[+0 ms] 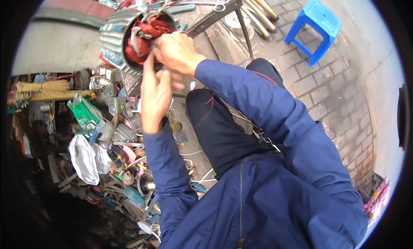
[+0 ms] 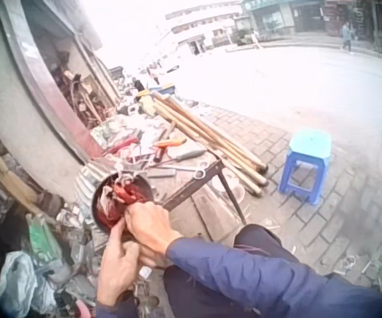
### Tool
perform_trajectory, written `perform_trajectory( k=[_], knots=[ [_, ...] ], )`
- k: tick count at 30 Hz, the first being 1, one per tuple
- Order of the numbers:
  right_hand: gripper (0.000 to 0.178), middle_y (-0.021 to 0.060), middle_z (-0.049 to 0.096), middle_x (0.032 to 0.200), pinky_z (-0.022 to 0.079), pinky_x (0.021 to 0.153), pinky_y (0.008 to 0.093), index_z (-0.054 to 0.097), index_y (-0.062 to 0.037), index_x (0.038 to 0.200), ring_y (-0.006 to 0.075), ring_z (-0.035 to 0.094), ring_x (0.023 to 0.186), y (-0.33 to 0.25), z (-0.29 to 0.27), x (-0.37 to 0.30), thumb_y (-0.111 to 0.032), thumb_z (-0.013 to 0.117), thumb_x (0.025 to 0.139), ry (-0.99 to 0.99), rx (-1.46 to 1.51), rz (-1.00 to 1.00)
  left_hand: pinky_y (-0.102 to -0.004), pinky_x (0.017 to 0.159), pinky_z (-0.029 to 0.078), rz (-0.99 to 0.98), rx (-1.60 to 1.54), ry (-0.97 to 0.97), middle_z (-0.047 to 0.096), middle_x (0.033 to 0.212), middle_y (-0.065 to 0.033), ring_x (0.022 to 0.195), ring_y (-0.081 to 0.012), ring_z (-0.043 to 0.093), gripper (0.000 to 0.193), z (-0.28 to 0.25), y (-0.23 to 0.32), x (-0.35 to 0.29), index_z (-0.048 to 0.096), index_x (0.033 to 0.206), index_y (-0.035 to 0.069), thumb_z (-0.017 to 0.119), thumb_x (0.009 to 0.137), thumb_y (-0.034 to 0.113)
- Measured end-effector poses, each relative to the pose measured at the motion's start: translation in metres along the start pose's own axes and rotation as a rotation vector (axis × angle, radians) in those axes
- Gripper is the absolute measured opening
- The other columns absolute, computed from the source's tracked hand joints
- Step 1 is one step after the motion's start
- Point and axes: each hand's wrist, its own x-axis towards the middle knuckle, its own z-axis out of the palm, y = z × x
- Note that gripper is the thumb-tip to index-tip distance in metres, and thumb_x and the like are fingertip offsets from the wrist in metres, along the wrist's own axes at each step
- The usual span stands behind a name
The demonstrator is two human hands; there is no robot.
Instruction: The person uses pliers to strip insulation from a thin wire, then inserts the wire into a red coil inside a metal housing. They repeatedly adjust and pull the wire while holding the housing steady, then briefly handle a small pink paper before returning to the coil.
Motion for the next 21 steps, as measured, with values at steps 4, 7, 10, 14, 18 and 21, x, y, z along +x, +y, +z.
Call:
perform_trajectory(
  k=[4,7,10,14,18,21],
  knots=[
    [0.020,0.0191,0.069,0.072,0.057,0.069,0.0512,0.076,-0.0101,0.082,0.0405,0.070,0.071,0.006,0.002,-0.005,-0.026,0.066,0.089,0.078,-0.018,-0.074,-0.0268,0.070,0.055,-0.008,-0.065,0.061,0.074,0.088,-0.0116,0.072,-0.0139,0.068,0.053,-0.011,0.014,-0.043,0.035,0.153,-0.002,0.052,0.104,0.007],
    [0.015,0.0160,0.068,0.066,0.058,0.063,0.0483,0.073,-0.0121,0.077,0.0363,0.071,0.065,0.012,0.011,-0.004,-0.023,0.067,0.085,0.138,-0.034,-0.124,-0.0264,0.069,0.055,-0.076,-0.052,0.178,0.073,0.087,-0.0130,0.068,-0.0143,0.067,0.049,-0.019,0.008,-0.070,0.042,0.148,-0.004,0.056,0.103,0.010],
    [0.013,0.0157,0.068,0.065,0.058,0.061,0.0476,0.073,-0.0121,0.077,0.0348,0.071,0.063,0.018,0.019,-0.001,-0.022,0.067,0.082,0.152,-0.098,-0.203,-0.0261,0.065,0.055,-0.146,-0.084,0.261,0.073,0.086,-0.0141,0.065,-0.0149,0.067,0.046,-0.025,-0.011,-0.089,0.047,0.145,-0.004,0.058,0.103,0.011],
    [0.013,0.0165,0.069,0.066,0.059,0.061,0.0468,0.072,-0.0101,0.074,0.0341,0.072,0.066,0.021,0.018,0.001,-0.020,0.067,0.080,0.164,-0.087,-0.227,-0.0252,0.061,0.054,-0.260,-0.138,0.299,0.073,0.084,-0.0135,0.064,-0.0146,0.068,0.042,-0.024,-0.038,-0.102,0.050,0.143,-0.002,0.058,0.103,0.011],
    [0.015,0.0166,0.071,0.072,0.059,0.062,0.0473,0.074,-0.0093,0.077,0.0340,0.073,0.069,0.022,0.011,0.000,-0.021,0.067,0.082,0.052,-0.078,-0.178,-0.0252,0.061,0.054,-0.268,-0.141,0.285,0.073,0.085,-0.0142,0.065,-0.0152,0.068,0.041,-0.021,-0.051,-0.110,0.051,0.141,-0.003,0.059,0.103,0.011],
    [0.014,0.0163,0.072,0.074,0.059,0.063,0.0473,0.075,-0.0095,0.078,0.0343,0.074,0.070,0.020,0.011,0.000,-0.021,0.066,0.081,0.056,-0.066,-0.182,-0.0253,0.062,0.055,-0.313,-0.166,0.296,0.073,0.085,-0.0142,0.065,-0.0157,0.068,0.042,-0.019,-0.058,-0.111,0.051,0.141,-0.004,0.059,0.102,0.011]
  ],
)
